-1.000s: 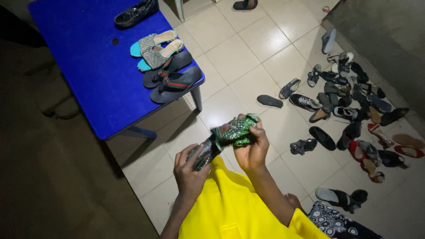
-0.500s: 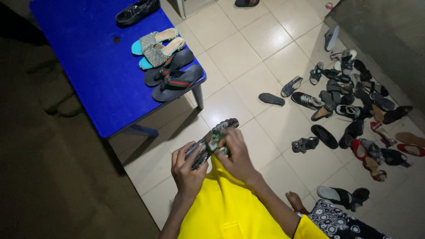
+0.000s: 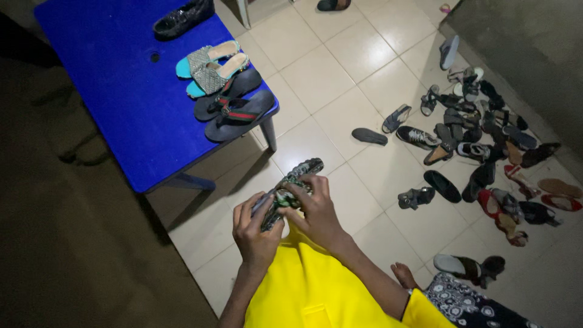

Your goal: The person cleans the sole of a black shoe by hand using a green sponge, scrubbing the tread and edges of the sole.

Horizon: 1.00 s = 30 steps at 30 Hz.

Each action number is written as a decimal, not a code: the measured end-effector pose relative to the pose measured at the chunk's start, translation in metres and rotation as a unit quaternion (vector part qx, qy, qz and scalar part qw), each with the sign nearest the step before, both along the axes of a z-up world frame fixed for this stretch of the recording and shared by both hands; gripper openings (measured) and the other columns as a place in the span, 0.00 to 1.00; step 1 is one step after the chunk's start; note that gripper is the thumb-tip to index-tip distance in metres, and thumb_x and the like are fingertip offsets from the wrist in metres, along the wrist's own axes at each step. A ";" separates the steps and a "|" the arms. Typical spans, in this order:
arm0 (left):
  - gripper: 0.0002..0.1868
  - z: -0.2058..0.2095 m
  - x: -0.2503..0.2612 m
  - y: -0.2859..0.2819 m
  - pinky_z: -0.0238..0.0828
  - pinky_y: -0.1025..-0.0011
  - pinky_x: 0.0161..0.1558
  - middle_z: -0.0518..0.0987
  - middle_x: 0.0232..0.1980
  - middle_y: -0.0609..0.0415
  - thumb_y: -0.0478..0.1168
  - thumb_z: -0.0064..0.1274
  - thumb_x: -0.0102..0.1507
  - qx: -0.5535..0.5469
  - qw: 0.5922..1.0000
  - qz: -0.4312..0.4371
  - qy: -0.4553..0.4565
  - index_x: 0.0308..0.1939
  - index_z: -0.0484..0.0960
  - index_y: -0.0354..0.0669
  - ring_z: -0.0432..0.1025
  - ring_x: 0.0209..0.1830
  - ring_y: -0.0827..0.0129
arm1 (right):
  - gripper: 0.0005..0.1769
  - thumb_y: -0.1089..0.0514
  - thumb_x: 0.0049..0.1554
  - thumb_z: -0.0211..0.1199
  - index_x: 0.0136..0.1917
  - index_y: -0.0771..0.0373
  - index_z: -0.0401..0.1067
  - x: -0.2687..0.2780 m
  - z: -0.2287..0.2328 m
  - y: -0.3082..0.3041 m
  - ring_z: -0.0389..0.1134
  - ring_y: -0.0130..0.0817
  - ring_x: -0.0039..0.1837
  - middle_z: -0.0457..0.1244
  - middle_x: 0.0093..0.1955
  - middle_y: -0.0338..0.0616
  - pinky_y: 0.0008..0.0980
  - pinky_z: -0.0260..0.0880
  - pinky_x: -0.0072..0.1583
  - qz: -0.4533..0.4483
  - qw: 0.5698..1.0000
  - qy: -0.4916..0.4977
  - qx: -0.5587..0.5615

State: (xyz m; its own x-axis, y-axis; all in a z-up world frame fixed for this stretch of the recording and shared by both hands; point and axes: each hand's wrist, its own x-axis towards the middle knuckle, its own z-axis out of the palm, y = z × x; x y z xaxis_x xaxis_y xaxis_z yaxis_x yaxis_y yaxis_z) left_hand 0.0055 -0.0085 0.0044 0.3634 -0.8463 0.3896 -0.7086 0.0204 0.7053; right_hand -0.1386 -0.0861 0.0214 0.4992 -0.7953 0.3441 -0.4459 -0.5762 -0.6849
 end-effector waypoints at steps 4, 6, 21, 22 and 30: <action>0.27 -0.001 -0.002 -0.006 0.73 0.57 0.53 0.79 0.57 0.44 0.29 0.65 0.46 0.010 1.000 -0.006 -0.002 0.51 0.83 0.36 0.72 0.56 0.50 | 0.24 0.59 0.50 0.68 0.62 0.57 0.74 -0.005 -0.011 0.002 0.59 0.55 0.63 0.60 0.60 0.55 0.50 0.63 0.64 -0.001 1.000 0.002 -0.023; 0.28 -0.001 -0.002 -0.006 0.73 0.57 0.54 0.79 0.57 0.45 0.29 0.65 0.45 -0.001 1.000 -0.005 -0.002 0.51 0.83 0.36 0.72 0.56 0.50 | 0.23 0.59 0.50 0.69 0.60 0.57 0.75 -0.006 -0.016 0.002 0.58 0.56 0.64 0.59 0.60 0.55 0.51 0.63 0.64 0.018 0.998 0.009 -0.054; 0.31 0.008 -0.007 -0.013 0.71 0.57 0.59 0.80 0.57 0.46 0.27 0.62 0.46 -0.055 0.998 0.005 0.001 0.55 0.80 0.34 0.73 0.57 0.50 | 0.20 0.67 0.52 0.65 0.58 0.58 0.76 -0.002 -0.010 -0.014 0.61 0.52 0.62 0.61 0.58 0.54 0.47 0.65 0.61 -0.102 0.994 -0.044 -0.012; 0.30 0.009 -0.008 -0.013 0.72 0.57 0.59 0.80 0.57 0.45 0.26 0.60 0.45 -0.052 0.999 0.006 -0.002 0.54 0.81 0.34 0.73 0.57 0.50 | 0.21 0.66 0.48 0.66 0.56 0.58 0.76 -0.003 -0.010 -0.003 0.60 0.52 0.61 0.61 0.57 0.55 0.48 0.65 0.61 -0.027 0.998 -0.036 -0.039; 0.27 0.007 -0.006 -0.003 0.73 0.57 0.57 0.80 0.57 0.45 0.28 0.64 0.46 -0.055 0.998 0.013 0.016 0.51 0.82 0.35 0.74 0.56 0.50 | 0.23 0.70 0.52 0.63 0.60 0.57 0.77 -0.009 -0.034 -0.010 0.60 0.52 0.65 0.60 0.61 0.54 0.48 0.65 0.64 -0.132 0.989 -0.060 -0.015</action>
State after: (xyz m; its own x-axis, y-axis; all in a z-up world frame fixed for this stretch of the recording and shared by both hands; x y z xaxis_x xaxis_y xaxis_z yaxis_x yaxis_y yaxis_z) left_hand -0.0010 -0.0111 0.0113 0.3985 -0.7890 0.4676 -0.6875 0.0805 0.7217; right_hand -0.1479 -0.0964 -0.0123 0.2292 -0.8809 0.4141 -0.4994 -0.4716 -0.7268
